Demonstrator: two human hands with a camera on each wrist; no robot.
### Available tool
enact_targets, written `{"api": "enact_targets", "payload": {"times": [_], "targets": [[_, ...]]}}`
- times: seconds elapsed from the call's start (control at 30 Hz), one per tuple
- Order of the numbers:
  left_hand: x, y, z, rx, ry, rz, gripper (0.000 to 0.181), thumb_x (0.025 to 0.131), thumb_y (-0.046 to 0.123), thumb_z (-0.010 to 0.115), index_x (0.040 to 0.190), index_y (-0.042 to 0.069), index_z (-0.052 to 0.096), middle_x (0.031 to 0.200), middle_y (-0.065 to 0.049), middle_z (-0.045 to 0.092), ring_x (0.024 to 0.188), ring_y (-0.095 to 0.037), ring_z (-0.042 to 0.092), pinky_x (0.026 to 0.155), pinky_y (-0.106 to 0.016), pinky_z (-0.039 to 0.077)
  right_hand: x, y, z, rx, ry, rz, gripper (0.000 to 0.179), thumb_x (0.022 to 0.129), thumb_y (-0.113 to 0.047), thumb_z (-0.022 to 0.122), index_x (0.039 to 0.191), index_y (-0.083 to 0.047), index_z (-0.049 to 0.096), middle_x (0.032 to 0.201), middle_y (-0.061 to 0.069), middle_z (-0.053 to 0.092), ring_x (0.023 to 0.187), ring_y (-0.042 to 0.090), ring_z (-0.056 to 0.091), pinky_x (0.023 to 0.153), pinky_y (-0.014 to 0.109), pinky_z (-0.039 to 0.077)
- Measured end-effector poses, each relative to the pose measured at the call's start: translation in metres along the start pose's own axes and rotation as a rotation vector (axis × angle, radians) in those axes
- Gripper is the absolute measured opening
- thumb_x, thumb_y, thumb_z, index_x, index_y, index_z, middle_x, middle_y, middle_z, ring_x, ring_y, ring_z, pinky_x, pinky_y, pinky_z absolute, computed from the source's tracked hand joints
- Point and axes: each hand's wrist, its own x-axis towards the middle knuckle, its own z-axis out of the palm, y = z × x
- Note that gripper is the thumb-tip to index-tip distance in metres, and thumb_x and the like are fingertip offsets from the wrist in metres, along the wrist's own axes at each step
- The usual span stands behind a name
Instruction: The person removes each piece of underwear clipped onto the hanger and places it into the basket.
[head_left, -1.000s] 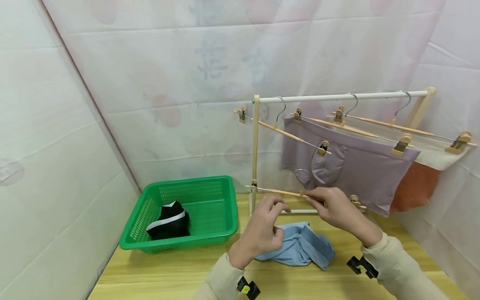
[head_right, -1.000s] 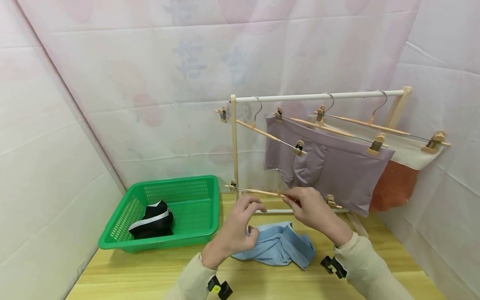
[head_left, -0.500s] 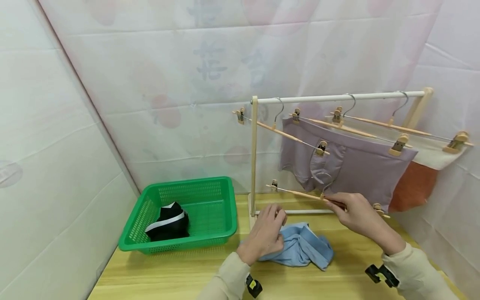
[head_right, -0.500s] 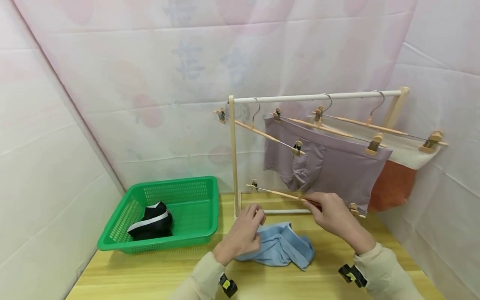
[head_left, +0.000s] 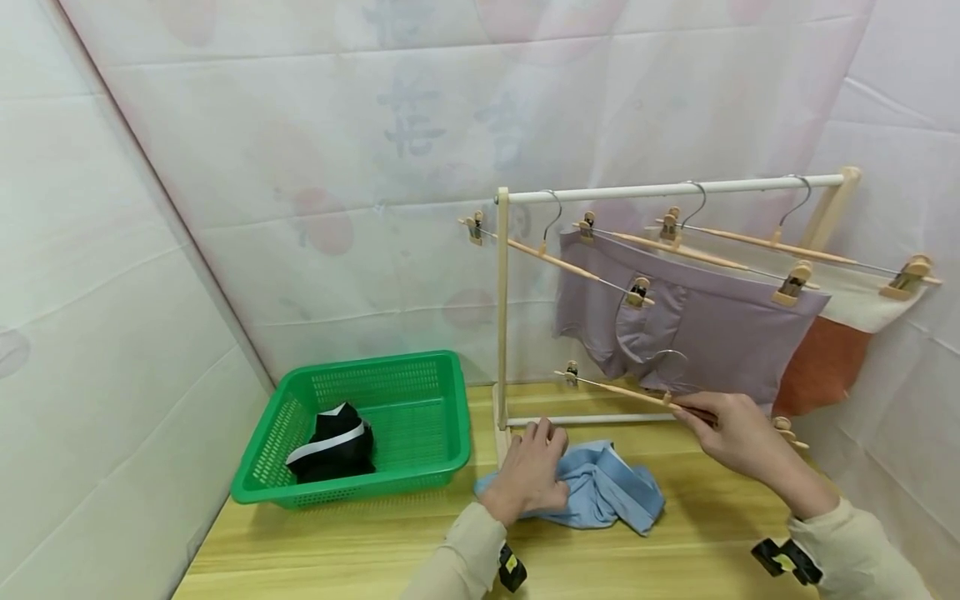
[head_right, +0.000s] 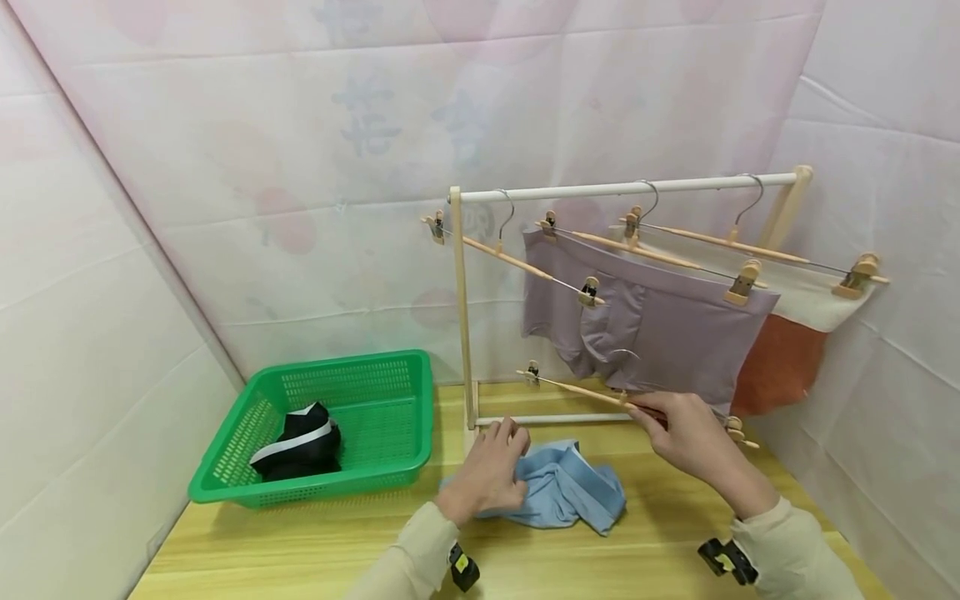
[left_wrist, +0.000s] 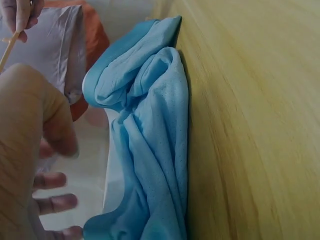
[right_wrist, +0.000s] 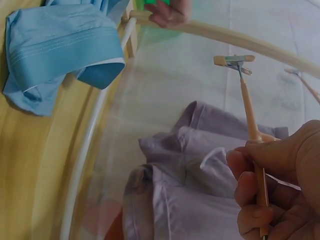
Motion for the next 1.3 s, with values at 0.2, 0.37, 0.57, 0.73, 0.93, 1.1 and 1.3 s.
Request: {"api": "enact_targets", "payload": {"times": [0.2, 0.37, 0.57, 0.73, 0.93, 1.1, 1.3], "targets": [[0.004, 0.006, 0.003, 0.004, -0.071, -0.018, 0.053, 0.08, 0.039, 0.062, 0.132, 0.033, 0.051, 0.131, 0.001, 0.052, 0.117, -0.018, 0.049, 0.085, -0.038, 0.048, -0.003, 0.005, -0.003, -0.007, 0.006, 0.029, 0.013, 0.085, -0.006, 0.08, 0.098, -0.009, 0.081, 0.089, 0.005, 0.08, 0.074, -0.006, 0.064, 0.057, 0.02, 0.051], [0.007, 0.013, 0.004, 0.045, -0.159, -0.022, 0.071, 0.087, 0.054, 0.064, 0.152, 0.046, 0.035, 0.139, -0.001, 0.053, 0.125, -0.022, 0.055, 0.096, -0.044, 0.052, -0.005, 0.009, -0.004, -0.019, -0.005, 0.04, 0.013, 0.086, -0.006, 0.079, 0.098, -0.01, 0.081, 0.089, 0.005, 0.08, 0.073, -0.007, 0.064, 0.057, 0.02, 0.051], [0.01, 0.018, 0.007, 0.033, -0.309, -0.018, 0.084, 0.088, 0.056, 0.071, 0.155, 0.058, 0.018, 0.135, 0.0, 0.051, 0.109, -0.016, 0.058, 0.083, -0.036, 0.053, -0.008, 0.012, -0.008, -0.031, -0.022, 0.056, 0.014, 0.086, -0.006, 0.079, 0.099, -0.009, 0.081, 0.09, 0.006, 0.08, 0.074, -0.006, 0.064, 0.058, 0.022, 0.052], [0.013, 0.022, 0.006, 0.028, -0.375, -0.026, 0.094, 0.088, 0.046, 0.076, 0.155, 0.06, 0.012, 0.135, 0.001, 0.054, 0.108, -0.014, 0.058, 0.08, -0.034, 0.053, -0.009, 0.015, -0.012, -0.026, -0.009, 0.054, 0.014, 0.084, -0.005, 0.08, 0.098, -0.008, 0.081, 0.089, 0.008, 0.079, 0.074, -0.008, 0.062, 0.057, 0.021, 0.051], [0.016, 0.03, 0.007, 0.142, -0.442, -0.012, 0.065, 0.094, 0.045, 0.07, 0.149, 0.056, 0.036, 0.148, 0.005, 0.051, 0.126, -0.016, 0.057, 0.088, -0.034, 0.057, -0.01, 0.015, -0.016, -0.033, -0.009, 0.073, 0.014, 0.085, -0.005, 0.079, 0.099, -0.007, 0.081, 0.091, 0.01, 0.08, 0.075, -0.011, 0.062, 0.057, 0.016, 0.05], [0.016, 0.031, 0.011, 0.199, -0.395, 0.043, 0.048, 0.096, 0.04, 0.07, 0.139, 0.049, 0.052, 0.135, 0.006, 0.06, 0.115, -0.015, 0.063, 0.086, -0.032, 0.058, -0.011, 0.014, -0.017, -0.025, -0.022, 0.075, 0.013, 0.086, -0.005, 0.078, 0.099, -0.006, 0.081, 0.091, 0.011, 0.079, 0.074, -0.01, 0.062, 0.057, 0.017, 0.051], [0.015, 0.031, 0.015, 0.236, -0.344, 0.083, 0.04, 0.095, 0.032, 0.073, 0.13, 0.045, 0.061, 0.123, 0.007, 0.067, 0.103, -0.013, 0.067, 0.082, -0.029, 0.059, -0.012, 0.014, -0.017, -0.024, -0.028, 0.083, 0.012, 0.087, -0.007, 0.077, 0.099, -0.006, 0.081, 0.091, 0.011, 0.079, 0.074, -0.011, 0.062, 0.057, 0.019, 0.052]]}}
